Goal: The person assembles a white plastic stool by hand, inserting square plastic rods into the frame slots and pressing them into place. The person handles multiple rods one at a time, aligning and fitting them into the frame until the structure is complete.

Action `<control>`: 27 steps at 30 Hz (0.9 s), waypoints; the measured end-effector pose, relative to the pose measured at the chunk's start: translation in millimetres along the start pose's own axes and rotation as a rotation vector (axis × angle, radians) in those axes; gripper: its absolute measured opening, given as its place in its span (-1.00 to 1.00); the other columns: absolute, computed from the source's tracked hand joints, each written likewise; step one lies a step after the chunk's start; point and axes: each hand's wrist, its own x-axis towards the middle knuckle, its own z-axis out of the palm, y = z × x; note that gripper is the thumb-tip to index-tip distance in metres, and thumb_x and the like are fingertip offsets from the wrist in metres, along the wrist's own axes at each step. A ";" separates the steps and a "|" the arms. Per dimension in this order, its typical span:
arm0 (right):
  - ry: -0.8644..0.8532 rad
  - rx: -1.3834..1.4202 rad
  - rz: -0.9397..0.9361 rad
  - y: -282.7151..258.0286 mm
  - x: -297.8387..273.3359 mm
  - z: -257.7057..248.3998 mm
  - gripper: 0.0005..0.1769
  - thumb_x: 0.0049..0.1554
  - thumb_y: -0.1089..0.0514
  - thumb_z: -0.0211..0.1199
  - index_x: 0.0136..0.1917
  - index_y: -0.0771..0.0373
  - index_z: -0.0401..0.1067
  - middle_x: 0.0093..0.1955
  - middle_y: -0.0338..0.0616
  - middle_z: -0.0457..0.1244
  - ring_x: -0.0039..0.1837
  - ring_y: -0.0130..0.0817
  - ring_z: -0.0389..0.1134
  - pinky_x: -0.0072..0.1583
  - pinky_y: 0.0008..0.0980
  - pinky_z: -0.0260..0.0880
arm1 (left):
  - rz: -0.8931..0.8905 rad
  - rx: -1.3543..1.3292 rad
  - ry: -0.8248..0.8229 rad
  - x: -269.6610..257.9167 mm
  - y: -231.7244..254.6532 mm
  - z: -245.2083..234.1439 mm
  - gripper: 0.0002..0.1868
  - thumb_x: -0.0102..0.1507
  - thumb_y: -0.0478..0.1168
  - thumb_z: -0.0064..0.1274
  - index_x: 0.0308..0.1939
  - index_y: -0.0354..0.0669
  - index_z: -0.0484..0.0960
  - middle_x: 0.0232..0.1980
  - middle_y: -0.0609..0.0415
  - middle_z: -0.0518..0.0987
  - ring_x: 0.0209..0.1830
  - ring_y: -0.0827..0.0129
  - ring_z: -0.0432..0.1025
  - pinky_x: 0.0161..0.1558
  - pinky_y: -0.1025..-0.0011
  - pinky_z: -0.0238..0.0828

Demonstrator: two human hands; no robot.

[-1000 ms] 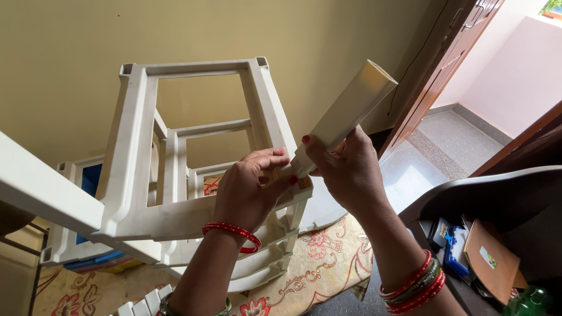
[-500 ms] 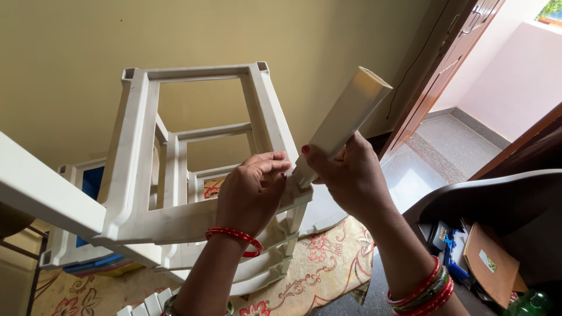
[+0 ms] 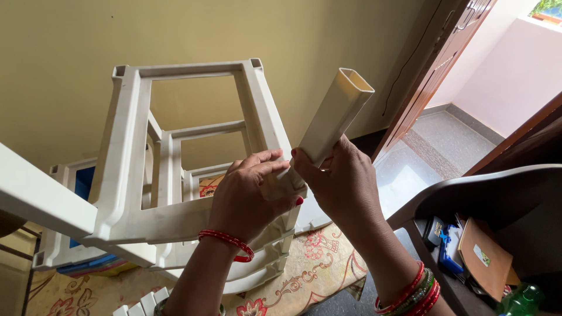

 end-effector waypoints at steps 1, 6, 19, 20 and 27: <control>0.003 -0.053 0.014 -0.9 -0.1 -1.0 -0.67 0.06 -0.05 0.39 -0.01 0.19 0.52 -0.18 -0.14 0.46 -0.12 -0.33 0.55 -0.09 -0.31 0.53 | -0.012 -0.001 -0.003 0.2 -0.4 0.4 -0.37 -0.13 0.01 0.47 0.01 -0.02 0.74 0.29 0.26 0.57 0.15 0.27 0.51 0.30 0.29 0.32; -0.008 -0.174 0.009 -7.2 -0.2 -7.4 -0.67 0.03 -0.12 0.39 -0.12 0.17 0.59 -0.33 -0.16 0.42 -0.23 -0.27 0.52 -0.15 -0.27 0.48 | -0.037 0.015 -0.004 0.6 -1.7 3.2 -0.42 -0.13 -0.01 0.48 -0.04 0.01 0.76 0.27 0.32 0.59 0.05 0.30 0.54 0.30 0.27 0.30; -0.081 -0.198 -0.030 -3.0 5.4 -6.8 -0.68 0.05 -0.09 0.38 -0.06 0.16 0.59 -0.24 -0.14 0.46 -0.19 -0.33 0.53 -0.12 -0.35 0.51 | -0.024 -0.001 0.029 -0.3 -2.0 3.7 -0.46 -0.14 0.00 0.48 -0.12 0.00 0.73 0.22 0.30 0.63 -0.22 0.36 0.58 0.13 0.34 0.43; -0.089 -0.203 -0.018 -0.2 4.8 -5.7 -0.67 0.04 -0.10 0.38 -0.04 0.15 0.60 -0.22 -0.12 0.46 -0.17 -0.32 0.52 -0.11 -0.32 0.49 | -0.016 -0.008 0.041 -0.2 -2.1 4.4 -0.46 -0.14 0.00 0.48 -0.13 -0.01 0.72 0.21 0.29 0.64 -0.21 0.34 0.57 0.09 0.34 0.46; -0.521 0.682 0.080 11.3 18.9 -3.5 -0.67 0.08 0.07 0.39 0.02 0.34 0.55 -0.05 -0.09 0.48 0.01 -0.36 0.53 0.04 -0.35 0.60 | -0.001 -0.101 0.074 4.0 -1.2 2.4 -0.48 0.10 0.03 0.37 0.08 -0.01 0.62 0.00 0.12 0.68 -0.07 0.27 0.60 -0.09 0.35 0.57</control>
